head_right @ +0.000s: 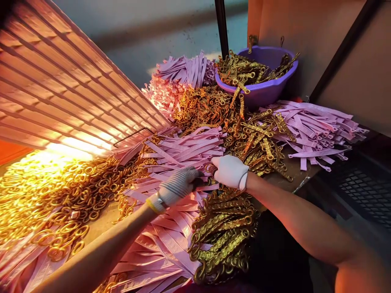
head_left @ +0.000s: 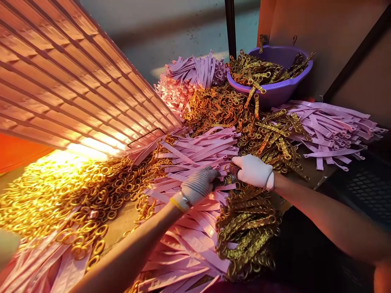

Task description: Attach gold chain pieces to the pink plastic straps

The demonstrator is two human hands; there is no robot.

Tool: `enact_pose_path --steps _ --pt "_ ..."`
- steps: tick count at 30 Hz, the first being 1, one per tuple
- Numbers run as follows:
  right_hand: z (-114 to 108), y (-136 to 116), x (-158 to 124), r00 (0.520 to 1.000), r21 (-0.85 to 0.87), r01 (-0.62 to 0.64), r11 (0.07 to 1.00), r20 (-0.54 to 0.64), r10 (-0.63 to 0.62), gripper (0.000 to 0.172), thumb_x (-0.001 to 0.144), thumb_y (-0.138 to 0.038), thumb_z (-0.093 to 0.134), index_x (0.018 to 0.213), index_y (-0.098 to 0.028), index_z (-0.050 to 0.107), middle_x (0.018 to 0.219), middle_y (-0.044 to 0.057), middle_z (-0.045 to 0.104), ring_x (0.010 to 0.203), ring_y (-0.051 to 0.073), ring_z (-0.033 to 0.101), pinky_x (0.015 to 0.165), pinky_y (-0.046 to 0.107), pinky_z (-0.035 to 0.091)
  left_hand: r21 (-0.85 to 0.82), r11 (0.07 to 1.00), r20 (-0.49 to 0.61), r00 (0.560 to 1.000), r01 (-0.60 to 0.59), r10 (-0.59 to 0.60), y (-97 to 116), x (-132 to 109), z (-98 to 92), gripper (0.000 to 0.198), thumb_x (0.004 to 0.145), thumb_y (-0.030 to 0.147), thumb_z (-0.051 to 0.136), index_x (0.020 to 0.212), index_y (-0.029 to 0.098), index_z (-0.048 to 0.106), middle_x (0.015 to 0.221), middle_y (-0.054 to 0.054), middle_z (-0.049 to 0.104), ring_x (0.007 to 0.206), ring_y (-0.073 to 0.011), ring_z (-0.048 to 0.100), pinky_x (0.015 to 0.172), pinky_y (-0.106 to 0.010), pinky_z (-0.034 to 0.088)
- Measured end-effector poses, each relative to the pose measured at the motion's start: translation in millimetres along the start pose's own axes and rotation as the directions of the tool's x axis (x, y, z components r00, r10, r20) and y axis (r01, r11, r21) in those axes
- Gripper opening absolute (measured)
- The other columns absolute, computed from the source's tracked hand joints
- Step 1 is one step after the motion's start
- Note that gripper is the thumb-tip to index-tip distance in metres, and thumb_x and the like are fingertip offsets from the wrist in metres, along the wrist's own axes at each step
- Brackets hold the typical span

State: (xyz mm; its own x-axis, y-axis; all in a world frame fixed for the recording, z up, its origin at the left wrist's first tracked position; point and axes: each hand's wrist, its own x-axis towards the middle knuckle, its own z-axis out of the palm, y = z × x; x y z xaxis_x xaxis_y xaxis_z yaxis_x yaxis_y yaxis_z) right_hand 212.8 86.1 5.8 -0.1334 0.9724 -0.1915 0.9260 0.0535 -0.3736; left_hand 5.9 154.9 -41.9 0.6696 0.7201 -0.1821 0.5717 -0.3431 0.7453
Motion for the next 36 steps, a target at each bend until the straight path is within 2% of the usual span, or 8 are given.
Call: enact_pose_path --steps 3,8,14,18,21,25,31,36 --pt "-2.9 -2.1 -0.6 1.000 -0.015 0.003 1.000 0.020 -0.003 0.014 0.088 -0.021 0.051 0.093 -0.018 0.064 0.087 0.008 0.073 0.075 0.019 0.063 0.058 0.029 0.026 0.196 0.981 -0.003 1.000 -0.015 0.016 -7.8 5.0 14.6 0.013 0.081 0.028 0.063 0.085 0.018 0.071 0.088 -0.012 0.069 0.083 -0.0246 0.063 0.077 -0.033 0.050" --pt "-3.8 -6.3 -0.3 0.998 -0.012 0.003 1.000 0.069 -0.003 0.017 0.084 -0.018 0.053 0.097 -0.018 0.065 0.091 0.009 0.074 0.079 0.020 0.064 0.058 0.028 0.026 0.355 0.935 0.002 1.000 0.013 -0.015 -14.3 -5.6 27.5 0.027 0.091 0.025 0.051 0.111 0.016 0.067 0.107 -0.018 0.068 0.083 -0.0272 0.067 0.077 -0.039 0.050" --pt "6.4 -16.6 -8.1 0.998 0.077 0.044 0.996 0.050 -0.048 0.019 0.086 -0.019 0.051 0.097 -0.018 0.067 0.091 0.007 0.074 0.076 0.017 0.062 0.059 0.026 0.029 0.337 0.942 -0.065 0.998 0.006 0.016 -14.5 -9.0 22.6 0.017 0.085 0.026 0.058 0.096 0.016 0.067 0.091 -0.013 0.068 0.080 -0.0238 0.066 0.077 -0.034 0.050" --pt "12.7 -30.3 -17.7 0.949 0.122 0.231 0.965 0.189 -0.251 0.024 0.080 -0.013 0.055 0.099 -0.018 0.068 0.089 0.005 0.073 0.073 0.015 0.060 0.058 0.024 0.030 0.226 0.974 -0.192 0.981 0.012 0.033 -7.0 -23.6 5.1 0.018 0.090 0.028 0.050 0.095 0.016 0.063 0.084 -0.008 0.066 0.074 -0.0187 0.062 0.070 -0.029 0.050" --pt "13.5 -36.1 -22.6 0.879 0.107 0.359 0.927 0.296 -0.374 0.024 0.075 -0.011 0.059 0.097 -0.016 0.069 0.089 0.007 0.073 0.074 0.016 0.060 0.057 0.024 0.030 -0.157 0.982 -0.182 0.974 0.105 -0.134 3.1 -45.4 -4.9 0.027 0.095 0.041 0.045 0.093 0.017 0.059 0.059 0.002 0.053 0.045 -0.0104 0.045 0.045 -0.020 0.036" --pt "12.9 -36.4 -25.0 0.922 0.174 0.322 0.931 0.166 -0.350 0.022 0.080 -0.011 0.055 0.098 -0.017 0.067 0.091 0.006 0.073 0.078 0.016 0.061 0.062 0.024 0.033 -0.671 0.703 0.010 0.951 0.235 -0.308 15.7 -70.5 -3.7 0.035 0.088 0.054 0.059 0.088 0.019 0.058 0.045 0.008 0.040 0.034 -0.0056 0.027 0.034 -0.016 0.019" --pt "9.7 -48.9 -32.1 0.974 0.041 0.226 0.973 -0.002 -0.226 0.029 0.077 -0.012 0.052 0.103 -0.017 0.064 0.097 0.008 0.074 0.084 0.020 0.065 0.067 0.028 0.036 -0.779 0.594 -0.005 0.946 0.200 -0.325 30.7 -80.5 8.5 0.038 0.086 0.056 0.062 0.079 0.019 0.052 0.044 0.008 0.041 0.035 -0.0050 0.025 0.032 -0.015 0.022" --pt "14.6 -55.6 -34.8 0.971 -0.068 0.238 0.969 0.011 -0.238 0.033 0.079 -0.014 0.052 0.109 -0.020 0.064 0.102 0.008 0.074 0.088 0.023 0.067 0.067 0.030 0.038 -0.693 0.703 -0.030 0.968 0.160 -0.250 36.1 -79.7 18.3 0.039 0.091 0.058 0.051 0.084 0.019 0.056 0.044 0.007 0.040 0.035 -0.0074 0.026 0.033 -0.018 0.023"
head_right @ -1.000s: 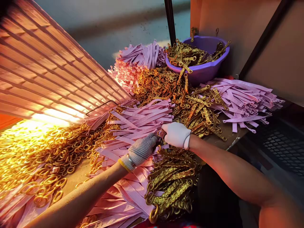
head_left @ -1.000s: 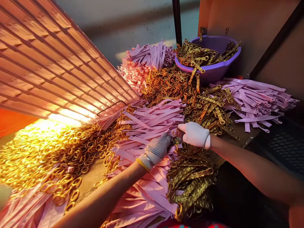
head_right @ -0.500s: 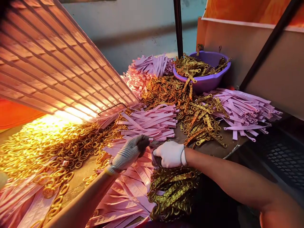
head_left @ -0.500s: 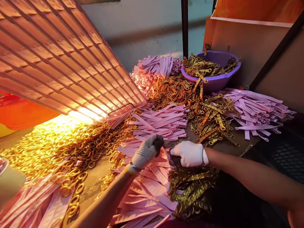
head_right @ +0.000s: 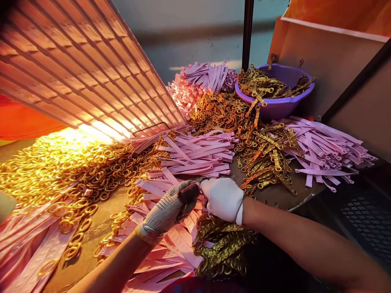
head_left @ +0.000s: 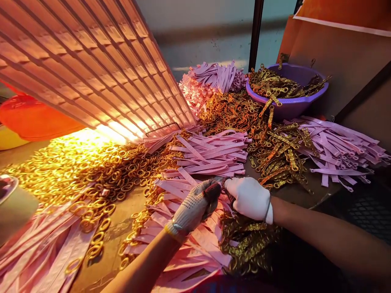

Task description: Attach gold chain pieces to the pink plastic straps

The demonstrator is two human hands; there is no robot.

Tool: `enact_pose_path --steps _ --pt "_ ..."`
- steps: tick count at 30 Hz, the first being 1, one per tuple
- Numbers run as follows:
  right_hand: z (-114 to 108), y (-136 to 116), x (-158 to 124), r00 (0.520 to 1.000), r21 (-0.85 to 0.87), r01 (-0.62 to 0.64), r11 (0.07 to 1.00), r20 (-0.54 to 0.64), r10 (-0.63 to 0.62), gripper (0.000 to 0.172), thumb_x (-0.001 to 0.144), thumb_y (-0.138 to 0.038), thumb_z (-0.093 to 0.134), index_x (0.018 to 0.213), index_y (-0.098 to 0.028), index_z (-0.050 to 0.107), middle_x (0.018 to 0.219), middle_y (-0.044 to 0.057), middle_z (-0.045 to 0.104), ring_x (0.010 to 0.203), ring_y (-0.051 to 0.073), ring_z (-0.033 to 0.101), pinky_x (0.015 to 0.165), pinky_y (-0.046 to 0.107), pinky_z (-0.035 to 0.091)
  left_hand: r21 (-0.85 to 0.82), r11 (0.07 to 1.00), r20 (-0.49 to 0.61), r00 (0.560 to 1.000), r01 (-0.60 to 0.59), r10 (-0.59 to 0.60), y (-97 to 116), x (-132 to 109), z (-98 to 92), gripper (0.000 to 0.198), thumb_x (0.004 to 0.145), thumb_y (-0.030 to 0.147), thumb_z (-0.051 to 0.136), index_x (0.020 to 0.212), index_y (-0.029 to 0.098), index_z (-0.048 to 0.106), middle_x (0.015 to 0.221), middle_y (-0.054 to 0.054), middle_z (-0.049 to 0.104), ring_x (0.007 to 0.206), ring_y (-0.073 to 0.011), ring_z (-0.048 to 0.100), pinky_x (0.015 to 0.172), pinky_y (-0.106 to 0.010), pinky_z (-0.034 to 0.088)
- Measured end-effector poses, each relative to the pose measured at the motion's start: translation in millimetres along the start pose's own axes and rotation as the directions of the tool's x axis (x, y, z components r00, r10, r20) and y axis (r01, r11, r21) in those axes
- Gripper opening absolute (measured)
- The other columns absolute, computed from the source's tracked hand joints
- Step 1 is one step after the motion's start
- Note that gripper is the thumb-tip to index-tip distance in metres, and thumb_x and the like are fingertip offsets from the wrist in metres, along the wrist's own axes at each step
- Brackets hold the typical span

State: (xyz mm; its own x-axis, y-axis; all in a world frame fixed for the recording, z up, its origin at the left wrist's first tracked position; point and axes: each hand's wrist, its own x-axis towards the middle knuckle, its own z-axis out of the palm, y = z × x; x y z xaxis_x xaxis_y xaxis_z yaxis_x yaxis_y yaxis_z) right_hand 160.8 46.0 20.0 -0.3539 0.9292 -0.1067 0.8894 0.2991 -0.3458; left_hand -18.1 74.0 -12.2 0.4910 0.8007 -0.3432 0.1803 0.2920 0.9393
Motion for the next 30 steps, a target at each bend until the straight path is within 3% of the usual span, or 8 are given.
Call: enact_pose_path --steps 4,6,8,12,17,21,25,30 --pt "6.3 2.4 -0.4 1.000 -0.132 0.020 0.991 -0.003 -0.021 0.025 0.082 -0.013 0.050 0.103 -0.017 0.063 0.097 0.012 0.072 0.085 0.024 0.067 0.065 0.032 0.039 0.359 0.917 -0.045 0.978 -0.173 0.202 -6.0 2.4 7.3 0.028 0.089 0.045 0.058 0.079 0.019 0.060 0.061 0.000 0.059 0.053 -0.0122 0.050 0.051 -0.022 0.040" --pt "5.5 3.6 -1.7 1.000 -0.177 0.022 0.984 0.025 -0.018 0.022 0.082 -0.012 0.051 0.100 -0.016 0.062 0.095 0.013 0.071 0.085 0.025 0.067 0.065 0.032 0.040 0.439 0.865 -0.009 0.962 -0.241 0.273 -9.1 2.6 8.9 0.022 0.085 0.039 0.063 0.076 0.019 0.062 0.071 -0.003 0.065 0.065 -0.0151 0.057 0.060 -0.024 0.044" --pt "1.5 4.1 -3.6 0.998 -0.175 0.018 0.984 0.060 -0.008 0.022 0.081 -0.011 0.051 0.100 -0.017 0.060 0.097 0.011 0.071 0.086 0.025 0.068 0.065 0.031 0.041 0.402 0.889 0.024 0.973 -0.221 0.231 -11.7 1.3 8.9 0.026 0.086 0.042 0.061 0.074 0.019 0.062 0.066 -0.002 0.063 0.059 -0.0136 0.054 0.056 -0.023 0.042" --pt "-7.4 3.0 -5.8 0.986 -0.197 -0.011 0.980 0.161 0.043 0.027 0.083 -0.015 0.051 0.109 -0.018 0.055 0.092 0.009 0.073 0.080 0.023 0.070 0.060 0.029 0.041 0.178 0.980 0.021 0.996 -0.084 0.082 -15.6 -3.9 9.1 0.038 0.091 0.053 0.050 0.078 0.018 0.059 0.051 0.005 0.048 0.041 -0.0088 0.038 0.041 -0.020 0.032" --pt "-1.9 -1.3 -6.1 0.973 -0.254 -0.043 0.966 0.210 0.099 0.024 0.083 -0.018 0.052 0.107 -0.018 0.055 0.085 0.010 0.073 0.076 0.024 0.071 0.059 0.029 0.043 0.116 0.978 -0.045 0.982 -0.175 0.181 -19.5 -6.4 14.2 0.035 0.086 0.048 0.057 0.077 0.014 0.063 0.069 -0.002 0.063 0.059 -0.0118 0.051 0.054 -0.021 0.042" --pt "7.1 -6.6 -8.8 0.984 -0.276 0.035 0.961 0.176 0.014 0.024 0.081 -0.015 0.050 0.104 -0.015 0.055 0.084 0.012 0.072 0.078 0.026 0.071 0.060 0.031 0.046 0.104 0.982 -0.030 0.986 -0.160 0.164 -26.3 -3.2 14.1 0.027 0.081 0.041 0.060 0.073 0.015 0.061 0.064 0.001 0.059 0.056 -0.0113 0.047 0.052 -0.021 0.040" --pt "9.4 -10.1 -9.0 0.983 -0.301 0.112 0.947 0.172 -0.061 0.025 0.082 -0.016 0.050 0.106 -0.013 0.056 0.090 0.013 0.072 0.077 0.027 0.071 0.059 0.032 0.047 0.087 0.981 -0.013 0.984 -0.176 0.177 -30.5 1.2 12.3 0.022 0.079 0.037 0.062 0.076 0.014 0.062 0.072 -0.002 0.064 0.064 -0.0139 0.052 0.059 -0.023 0.044" --pt "0.6 -8.5 -5.3 0.991 -0.293 -0.026 0.956 0.117 0.063 0.026 0.082 -0.015 0.050 0.108 -0.015 0.054 0.086 0.011 0.073 0.077 0.026 0.072 0.060 0.032 0.047 0.025 0.987 -0.094 0.983 -0.157 0.158 -24.2 1.2 15.4 0.038 0.087 0.051 0.058 0.074 0.015 0.060 0.062 0.001 0.054 0.054 -0.0104 0.043 0.051 -0.021 0.037"
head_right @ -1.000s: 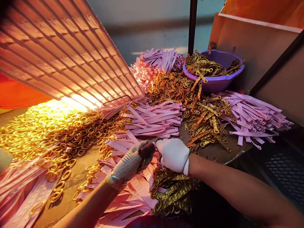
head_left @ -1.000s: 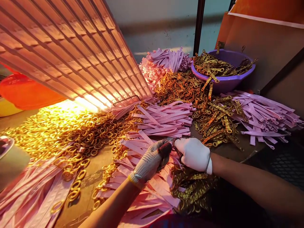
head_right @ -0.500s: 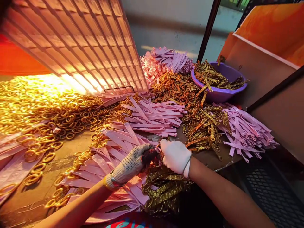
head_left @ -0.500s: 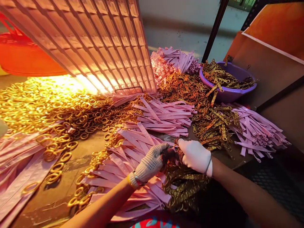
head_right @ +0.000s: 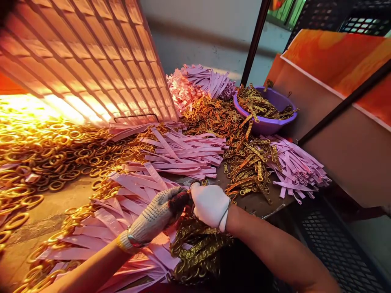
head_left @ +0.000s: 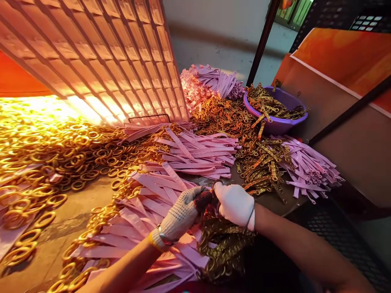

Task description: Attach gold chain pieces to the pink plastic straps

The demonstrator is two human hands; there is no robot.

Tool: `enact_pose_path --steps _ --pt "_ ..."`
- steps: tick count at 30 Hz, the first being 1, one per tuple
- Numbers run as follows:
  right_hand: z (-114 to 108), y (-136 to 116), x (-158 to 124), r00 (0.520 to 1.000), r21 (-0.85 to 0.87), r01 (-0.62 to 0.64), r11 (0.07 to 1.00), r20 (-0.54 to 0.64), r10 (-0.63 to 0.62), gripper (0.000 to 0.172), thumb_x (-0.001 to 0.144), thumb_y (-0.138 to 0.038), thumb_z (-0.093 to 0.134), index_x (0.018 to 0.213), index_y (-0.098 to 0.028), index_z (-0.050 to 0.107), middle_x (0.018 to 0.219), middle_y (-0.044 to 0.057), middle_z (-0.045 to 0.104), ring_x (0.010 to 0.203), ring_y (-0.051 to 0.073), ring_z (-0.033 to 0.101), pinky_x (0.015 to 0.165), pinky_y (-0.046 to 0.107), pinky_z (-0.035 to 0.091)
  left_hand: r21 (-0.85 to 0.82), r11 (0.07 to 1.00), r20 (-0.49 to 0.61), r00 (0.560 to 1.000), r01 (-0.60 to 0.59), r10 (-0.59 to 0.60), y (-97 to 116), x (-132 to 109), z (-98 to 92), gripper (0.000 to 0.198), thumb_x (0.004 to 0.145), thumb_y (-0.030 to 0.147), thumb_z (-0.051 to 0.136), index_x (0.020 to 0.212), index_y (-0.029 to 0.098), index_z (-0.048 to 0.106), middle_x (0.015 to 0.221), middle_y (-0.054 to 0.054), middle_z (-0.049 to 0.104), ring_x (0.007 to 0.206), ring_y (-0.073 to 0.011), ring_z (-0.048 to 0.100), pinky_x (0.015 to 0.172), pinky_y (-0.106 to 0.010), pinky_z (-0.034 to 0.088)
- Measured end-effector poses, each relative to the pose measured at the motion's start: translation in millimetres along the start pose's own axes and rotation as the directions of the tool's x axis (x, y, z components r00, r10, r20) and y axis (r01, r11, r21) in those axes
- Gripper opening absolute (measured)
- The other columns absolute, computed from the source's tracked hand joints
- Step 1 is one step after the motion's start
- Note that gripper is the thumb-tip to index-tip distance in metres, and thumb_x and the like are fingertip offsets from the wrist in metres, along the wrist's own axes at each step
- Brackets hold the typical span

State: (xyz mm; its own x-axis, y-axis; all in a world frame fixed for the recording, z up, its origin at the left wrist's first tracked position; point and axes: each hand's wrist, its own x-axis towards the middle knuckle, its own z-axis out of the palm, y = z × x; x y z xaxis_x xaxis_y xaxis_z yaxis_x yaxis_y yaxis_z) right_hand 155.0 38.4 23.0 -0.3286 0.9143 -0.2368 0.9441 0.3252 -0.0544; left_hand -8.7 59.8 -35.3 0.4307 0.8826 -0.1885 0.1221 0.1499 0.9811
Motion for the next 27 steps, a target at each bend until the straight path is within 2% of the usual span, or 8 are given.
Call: enact_pose_path --steps 2,6,12,15,20,24,26,27 --pt "-2.5 2.7 0.2 0.999 0.006 -0.040 0.999 -0.020 0.040 0.030 0.081 -0.013 0.049 0.111 -0.015 0.052 0.091 0.012 0.073 0.083 0.026 0.071 0.065 0.032 0.048 -0.039 0.999 -0.025 0.999 0.026 -0.027 3.7 -1.7 1.9 0.043 0.087 0.057 0.057 0.074 0.016 0.060 0.059 0.002 0.051 0.051 -0.0098 0.040 0.049 -0.021 0.035" --pt "0.8 4.8 -0.9 1.000 -0.038 -0.019 0.999 -0.013 0.018 0.027 0.083 -0.011 0.045 0.109 -0.016 0.053 0.088 0.012 0.073 0.083 0.026 0.071 0.065 0.032 0.047 -0.148 0.989 0.015 1.000 0.016 -0.014 5.5 -6.1 3.2 0.040 0.082 0.054 0.066 0.087 0.014 0.068 0.077 -0.003 0.065 0.068 -0.0146 0.054 0.064 -0.024 0.046" --pt "7.5 4.6 -2.1 0.983 -0.096 0.184 0.978 0.036 -0.181 0.024 0.083 -0.013 0.046 0.106 -0.014 0.053 0.083 0.010 0.072 0.077 0.025 0.070 0.058 0.031 0.045 -0.155 0.981 0.045 0.993 0.114 -0.108 -2.5 -10.8 3.7 0.041 0.079 0.054 0.068 0.078 0.013 0.065 0.059 0.002 0.055 0.050 -0.0090 0.041 0.047 -0.020 0.033" --pt "5.1 -0.5 -4.1 0.972 -0.111 0.227 0.967 0.083 -0.219 0.024 0.083 -0.016 0.048 0.106 -0.013 0.054 0.086 0.012 0.072 0.076 0.026 0.071 0.054 0.031 0.043 -0.185 0.980 0.096 0.994 0.072 -0.055 -7.0 -9.2 1.5 0.037 0.078 0.050 0.068 0.080 0.014 0.067 0.065 -0.001 0.060 0.056 -0.0114 0.050 0.052 -0.021 0.041" --pt "-6.8 -1.8 -13.2 0.971 -0.031 0.194 0.981 0.148 -0.187 0.019 0.084 -0.022 0.055 0.101 -0.016 0.060 0.078 0.007 0.072 0.069 0.023 0.070 0.051 0.028 0.037 0.146 0.989 0.194 0.981 -0.008 -0.021 -5.8 -1.8 -14.0 0.024 0.082 0.039 0.061 0.079 0.017 0.072 0.069 -0.004 0.069 0.058 -0.0152 0.057 0.051 -0.022 0.045" --pt "-20.8 49.8 -5.4 0.968 0.111 0.244 0.963 0.039 -0.250 0.016 0.087 -0.033 0.060 0.088 -0.018 0.067 0.088 0.007 0.072 0.079 0.019 0.066 0.064 0.026 0.041 0.109 0.984 0.032 0.990 -0.138 0.135 0.9 0.2 -21.9 0.031 0.080 0.041 0.067 0.099 0.018 0.076 0.081 -0.006 0.073 0.063 -0.0147 0.061 0.055 -0.021 0.048" --pt "-27.8 93.2 8.7 0.994 0.156 0.064 0.986 -0.096 -0.049 0.022 0.092 -0.034 0.055 0.093 -0.017 0.069 0.092 0.007 0.072 0.083 0.018 0.064 0.071 0.025 0.041 -0.072 0.997 -0.054 0.999 -0.010 0.006 4.5 -1.1 -21.4 0.040 0.083 0.048 0.065 0.106 0.016 0.073 0.059 0.000 0.061 0.044 -0.0087 0.046 0.040 -0.018 0.037" --pt "-30.2 115.6 17.6 0.969 0.155 -0.113 0.981 -0.200 0.143 0.025 0.095 -0.034 0.050 0.096 -0.017 0.069 0.094 0.007 0.072 0.085 0.018 0.063 0.073 0.025 0.041 -0.195 0.977 -0.057 0.993 0.090 -0.103 6.7 -1.8 -20.6 0.043 0.085 0.050 0.064 0.108 0.015 0.071 0.052 0.003 0.053 0.038 -0.0064 0.037 0.036 -0.016 0.030"
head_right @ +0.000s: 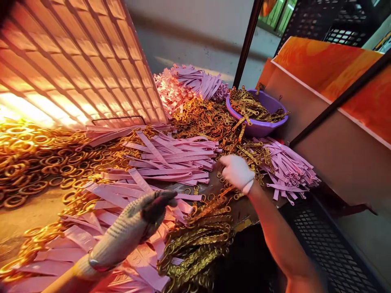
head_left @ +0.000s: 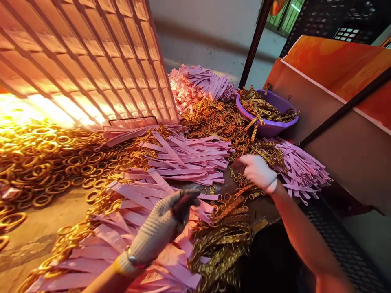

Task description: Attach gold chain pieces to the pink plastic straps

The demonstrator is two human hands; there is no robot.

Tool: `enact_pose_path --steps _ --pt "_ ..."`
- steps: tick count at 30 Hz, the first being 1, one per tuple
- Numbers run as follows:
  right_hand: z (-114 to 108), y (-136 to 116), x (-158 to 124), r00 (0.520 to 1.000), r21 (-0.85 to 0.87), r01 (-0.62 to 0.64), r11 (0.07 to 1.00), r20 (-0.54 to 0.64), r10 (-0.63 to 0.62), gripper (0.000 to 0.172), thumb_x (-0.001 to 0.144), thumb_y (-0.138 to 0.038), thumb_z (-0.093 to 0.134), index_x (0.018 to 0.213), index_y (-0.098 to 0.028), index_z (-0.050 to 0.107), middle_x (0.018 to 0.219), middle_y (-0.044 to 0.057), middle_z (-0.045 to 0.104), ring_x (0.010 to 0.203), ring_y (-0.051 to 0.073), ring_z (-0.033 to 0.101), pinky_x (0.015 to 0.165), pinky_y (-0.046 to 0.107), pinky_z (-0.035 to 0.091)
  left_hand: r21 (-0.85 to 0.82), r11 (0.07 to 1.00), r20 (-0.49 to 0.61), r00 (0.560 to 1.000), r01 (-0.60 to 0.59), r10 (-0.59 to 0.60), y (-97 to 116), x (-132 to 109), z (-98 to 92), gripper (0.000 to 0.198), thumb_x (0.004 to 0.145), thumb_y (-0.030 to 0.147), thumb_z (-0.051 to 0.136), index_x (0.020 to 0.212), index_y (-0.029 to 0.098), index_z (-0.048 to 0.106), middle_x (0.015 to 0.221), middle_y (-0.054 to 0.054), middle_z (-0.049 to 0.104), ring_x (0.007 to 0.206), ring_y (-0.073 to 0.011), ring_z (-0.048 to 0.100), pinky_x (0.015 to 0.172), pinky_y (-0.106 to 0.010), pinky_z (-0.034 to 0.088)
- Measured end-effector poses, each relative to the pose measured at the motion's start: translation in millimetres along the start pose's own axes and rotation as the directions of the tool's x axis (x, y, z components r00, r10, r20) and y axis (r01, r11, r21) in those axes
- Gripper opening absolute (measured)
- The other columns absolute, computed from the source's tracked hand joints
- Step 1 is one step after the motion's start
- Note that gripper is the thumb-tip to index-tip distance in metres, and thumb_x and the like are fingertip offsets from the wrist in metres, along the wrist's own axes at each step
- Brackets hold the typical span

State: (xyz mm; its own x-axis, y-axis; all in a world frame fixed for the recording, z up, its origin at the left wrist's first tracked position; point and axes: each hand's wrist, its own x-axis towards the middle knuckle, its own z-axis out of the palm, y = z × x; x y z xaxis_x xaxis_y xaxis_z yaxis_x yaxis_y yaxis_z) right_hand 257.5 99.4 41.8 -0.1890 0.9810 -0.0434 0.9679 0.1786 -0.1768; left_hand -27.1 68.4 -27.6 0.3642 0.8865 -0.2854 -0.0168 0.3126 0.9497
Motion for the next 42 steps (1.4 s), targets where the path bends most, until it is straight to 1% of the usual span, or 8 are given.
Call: enact_pose_path --steps 4,12,15,19,24,29,36,42 --pt "4.3 61.3 44.5 0.835 -0.133 -0.502 0.855 -0.332 0.438 0.027 0.091 -0.029 0.052 0.108 -0.013 0.066 0.102 0.015 0.070 0.093 0.024 0.061 0.077 0.029 0.039 -0.437 0.822 0.138 0.930 0.366 -0.340 10.1 -1.0 5.3 0.050 0.083 0.051 0.067 0.114 0.012 0.066 0.061 -0.001 0.060 0.035 -0.0030 0.033 0.033 -0.013 0.023" --pt "33.2 86.8 48.3 0.761 -0.058 -0.567 0.822 -0.419 0.496 0.035 0.087 -0.012 0.041 0.115 -0.009 0.062 0.107 0.020 0.066 0.099 0.029 0.060 0.082 0.035 0.041 -0.475 0.797 0.302 0.920 0.372 -0.249 12.6 -7.5 -0.4 0.042 0.079 0.027 0.067 0.117 0.010 0.063 0.077 -0.005 0.069 0.032 -0.0010 0.032 0.030 -0.016 0.021" --pt "24.3 62.6 34.7 0.769 0.207 -0.410 0.888 -0.445 0.459 0.035 0.096 -0.025 0.035 0.121 -0.014 0.057 0.104 0.015 0.068 0.094 0.026 0.061 0.082 0.035 0.044 -0.343 0.898 0.217 0.953 0.275 -0.209 11.2 -13.3 0.8 0.040 0.081 0.027 0.066 0.118 0.013 0.058 0.071 0.000 0.065 0.033 -0.0014 0.031 0.031 -0.016 0.023" --pt "21.2 -17.6 6.1 0.983 0.710 0.038 0.703 -0.154 0.103 0.034 0.094 -0.044 0.047 0.113 -0.017 0.058 0.095 0.006 0.067 0.080 0.017 0.059 0.075 0.029 0.049 -0.070 0.996 0.097 0.995 0.046 -0.039 11.4 -17.9 9.3 0.041 0.088 0.040 0.060 0.119 0.014 0.052 0.069 0.000 0.065 0.037 -0.0042 0.037 0.034 -0.016 0.027" --pt "32.1 -106.5 -26.4 0.967 0.956 -0.078 0.282 0.141 -0.211 0.041 0.080 -0.049 0.071 0.105 -0.019 0.061 0.086 0.000 0.064 0.073 0.012 0.056 0.067 0.024 0.049 0.223 0.963 0.029 0.988 -0.154 0.151 12.1 -22.3 18.9 0.048 0.085 0.032 0.060 0.130 0.015 0.051 0.062 0.005 0.058 0.045 -0.0085 0.044 0.041 -0.018 0.034" --pt "30.1 -123.9 -35.3 0.979 0.984 -0.163 0.069 0.170 -0.112 0.044 0.071 -0.049 0.078 0.099 -0.021 0.059 0.083 -0.001 0.063 0.070 0.012 0.055 0.062 0.024 0.050 0.056 0.992 0.016 0.994 -0.112 0.111 21.7 -32.7 21.1 0.046 0.078 0.037 0.071 0.117 0.015 0.058 0.059 0.007 0.055 0.044 -0.0070 0.040 0.042 -0.018 0.033" --pt "48.3 -120.7 -48.2 0.998 0.987 -0.041 0.155 0.033 0.055 0.029 0.077 -0.037 0.072 0.095 -0.021 0.056 0.083 -0.001 0.059 0.072 0.012 0.052 0.064 0.022 0.049 -0.011 1.000 0.077 0.997 -0.009 0.009 15.8 -38.1 20.4 0.034 0.083 0.047 0.066 0.080 0.014 0.063 0.043 0.008 0.042 0.037 -0.0055 0.033 0.037 -0.017 0.023" --pt "40.6 -99.8 -49.6 0.987 0.776 0.159 0.610 -0.148 -0.069 0.031 0.092 -0.030 0.054 0.120 -0.019 0.058 0.104 0.006 0.066 0.097 0.018 0.060 0.095 0.034 0.049 -0.049 0.998 0.191 0.981 0.048 -0.038 18.2 -37.0 18.9 0.043 0.089 0.051 0.058 0.063 0.017 0.053 0.038 0.006 0.039 0.033 -0.0056 0.031 0.035 -0.019 0.021"
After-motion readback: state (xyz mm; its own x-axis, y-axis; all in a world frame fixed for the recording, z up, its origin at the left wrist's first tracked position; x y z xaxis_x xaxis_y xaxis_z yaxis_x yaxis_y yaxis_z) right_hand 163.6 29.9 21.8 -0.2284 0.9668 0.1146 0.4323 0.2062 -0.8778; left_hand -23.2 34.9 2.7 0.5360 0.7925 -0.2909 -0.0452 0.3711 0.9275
